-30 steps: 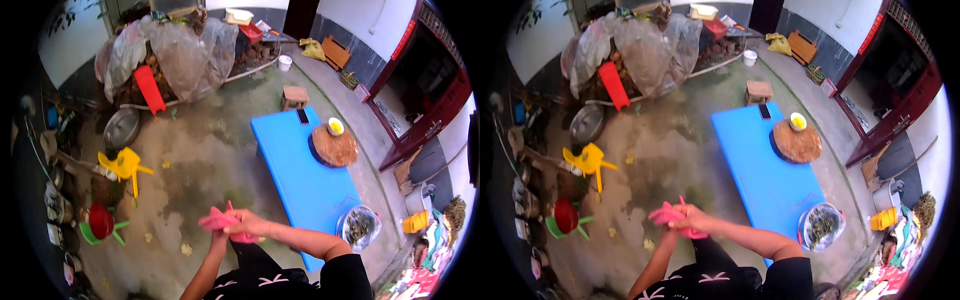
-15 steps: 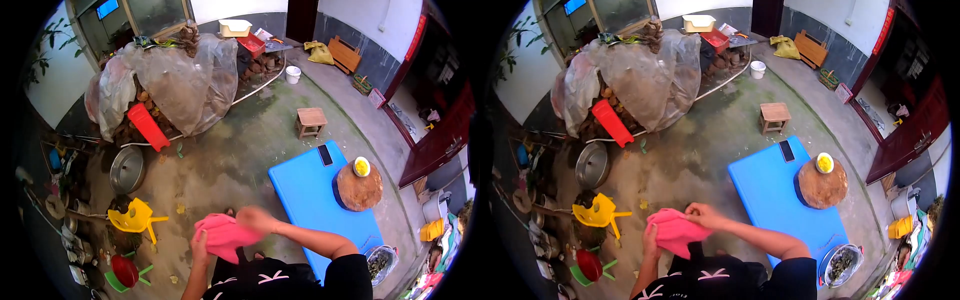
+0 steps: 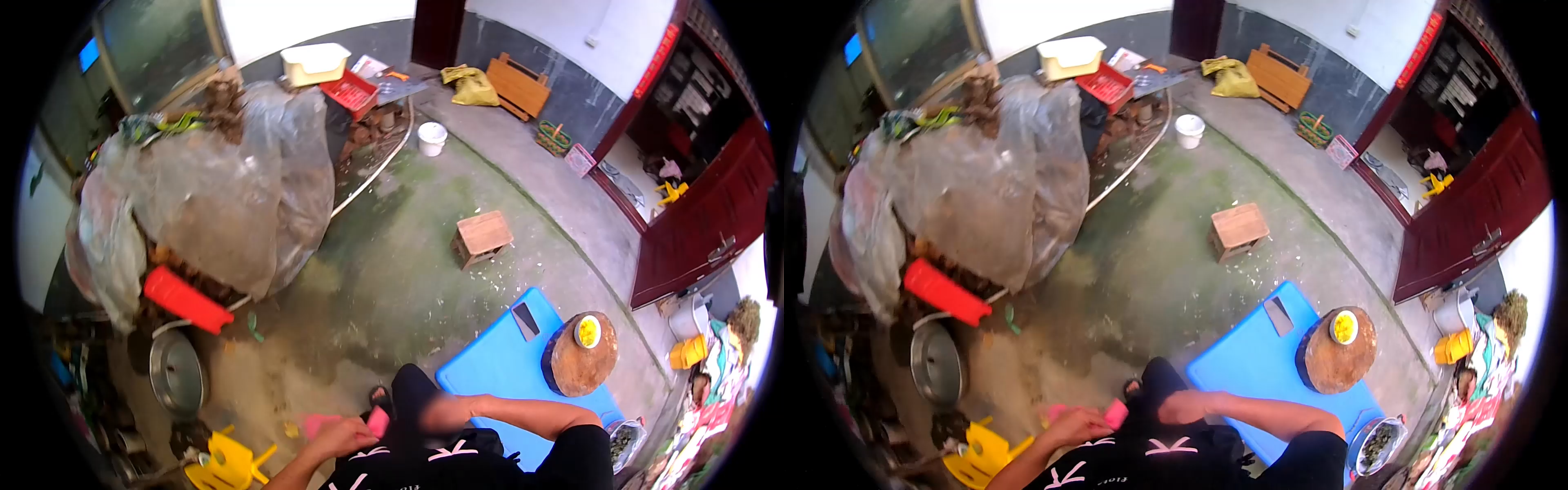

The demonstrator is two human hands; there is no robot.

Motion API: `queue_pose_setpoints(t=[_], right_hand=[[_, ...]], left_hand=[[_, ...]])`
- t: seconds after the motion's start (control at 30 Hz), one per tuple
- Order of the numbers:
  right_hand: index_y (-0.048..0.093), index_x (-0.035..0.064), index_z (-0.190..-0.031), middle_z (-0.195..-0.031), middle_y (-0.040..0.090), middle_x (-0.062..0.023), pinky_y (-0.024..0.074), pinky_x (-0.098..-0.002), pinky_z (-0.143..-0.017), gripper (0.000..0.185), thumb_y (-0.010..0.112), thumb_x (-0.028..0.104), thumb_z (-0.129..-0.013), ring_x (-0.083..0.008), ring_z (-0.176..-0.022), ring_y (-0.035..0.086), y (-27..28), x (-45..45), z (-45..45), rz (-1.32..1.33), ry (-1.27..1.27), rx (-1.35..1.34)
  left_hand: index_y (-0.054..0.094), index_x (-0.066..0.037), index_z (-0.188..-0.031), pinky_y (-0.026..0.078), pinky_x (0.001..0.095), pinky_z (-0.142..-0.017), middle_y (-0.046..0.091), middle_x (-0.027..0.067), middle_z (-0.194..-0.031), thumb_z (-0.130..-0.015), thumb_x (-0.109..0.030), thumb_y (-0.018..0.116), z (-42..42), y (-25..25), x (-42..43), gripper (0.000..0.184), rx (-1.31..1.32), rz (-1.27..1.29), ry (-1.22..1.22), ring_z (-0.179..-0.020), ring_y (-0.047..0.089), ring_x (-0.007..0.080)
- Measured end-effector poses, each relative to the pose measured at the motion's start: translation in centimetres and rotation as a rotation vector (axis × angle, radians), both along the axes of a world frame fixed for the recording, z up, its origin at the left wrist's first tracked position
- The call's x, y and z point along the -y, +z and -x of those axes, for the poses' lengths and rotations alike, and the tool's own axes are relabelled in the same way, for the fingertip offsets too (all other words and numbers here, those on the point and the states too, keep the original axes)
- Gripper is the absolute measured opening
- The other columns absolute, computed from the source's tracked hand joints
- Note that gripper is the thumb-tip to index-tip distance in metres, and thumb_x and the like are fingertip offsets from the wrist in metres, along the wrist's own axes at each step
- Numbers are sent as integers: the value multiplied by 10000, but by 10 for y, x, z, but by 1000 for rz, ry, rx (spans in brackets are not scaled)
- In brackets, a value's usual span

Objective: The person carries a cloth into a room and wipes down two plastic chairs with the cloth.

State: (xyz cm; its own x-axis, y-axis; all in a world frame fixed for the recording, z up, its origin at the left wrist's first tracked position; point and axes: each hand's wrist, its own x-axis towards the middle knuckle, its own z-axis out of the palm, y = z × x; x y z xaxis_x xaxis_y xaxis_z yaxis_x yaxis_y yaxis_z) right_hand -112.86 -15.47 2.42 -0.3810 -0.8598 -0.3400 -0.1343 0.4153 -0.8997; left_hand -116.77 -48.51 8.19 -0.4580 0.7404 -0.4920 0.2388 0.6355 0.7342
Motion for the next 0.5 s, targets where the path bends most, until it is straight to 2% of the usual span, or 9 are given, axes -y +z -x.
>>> queue_pose_setpoints(t=[0.07,0.17,0.2,0.3,0.33,0.37,0.4,0.47,0.5], right_hand=[[626,16,-896,-910,649,-192,473,-472,-766,251,511,239,-894,-398,-891,613,5,-12,52,26,12,-7],[614,1,-889,-888,635,-199,472,-468,-763,240,507,216,-892,-403,-875,602,-37,-46,115,123,-109,-12],[601,-4,-891,-885,629,-204,476,-454,-761,221,501,193,-895,-386,-864,608,-39,-53,146,42,-53,-82],[586,-8,-896,-868,619,-205,479,-439,-754,206,492,176,-907,-356,-844,612,-24,-94,232,14,-160,-150],[571,-6,-893,-844,611,-195,474,-432,-740,207,496,184,-922,-326,-796,594,-16,-107,261,31,-200,-157],[549,-8,-885,-781,562,-169,460,-413,-716,183,503,165,-921,-257,-744,551,-23,-119,285,58,-258,-110],[558,35,-845,-747,544,-143,440,-414,-653,190,557,220,-886,-262,-687,524,-32,-130,306,133,-310,-83],[561,80,-781,-691,521,-106,417,-406,-579,243,606,301,-873,-248,-617,484,-42,-152,346,196,-355,7],[554,82,-758,-669,516,-95,414,-397,-568,284,602,326,-895,-230,-603,471,-40,-163,363,184,-352,64]], left_hand=[[732,-177,-995,514,388,-757,666,78,-930,-908,-353,640,56,-2,-34,217,-88,68,-146,-890,646,301],[715,-167,-999,508,407,-763,655,68,-971,-914,-301,612,151,-18,-67,189,-44,7,-186,-909,640,305],[706,-170,-1020,504,411,-785,645,74,-1004,-908,-248,589,185,-29,-80,181,-10,48,-231,-938,638,311],[617,-88,-829,468,441,-693,624,118,-873,-863,-300,609,292,-46,-128,215,43,159,-295,-839,623,332],[517,-66,-718,417,444,-599,556,96,-676,-787,-225,625,321,-49,-139,205,-3,-279,-196,-656,570,293],[520,-64,-715,415,437,-595,547,90,-668,-782,-216,636,355,-52,-149,203,65,-261,-273,-649,555,273],[522,-61,-712,412,430,-591,537,84,-661,-778,-207,646,389,-54,-163,202,144,-238,-350,-641,541,253],[566,-38,-772,438,358,-661,548,70,-775,-805,-152,650,435,-35,-193,145,447,55,-251,-745,518,170],[593,-35,-825,435,344,-718,552,67,-831,-848,-184,644,462,-22,-209,159,475,-39,-309,-809,515,165]])
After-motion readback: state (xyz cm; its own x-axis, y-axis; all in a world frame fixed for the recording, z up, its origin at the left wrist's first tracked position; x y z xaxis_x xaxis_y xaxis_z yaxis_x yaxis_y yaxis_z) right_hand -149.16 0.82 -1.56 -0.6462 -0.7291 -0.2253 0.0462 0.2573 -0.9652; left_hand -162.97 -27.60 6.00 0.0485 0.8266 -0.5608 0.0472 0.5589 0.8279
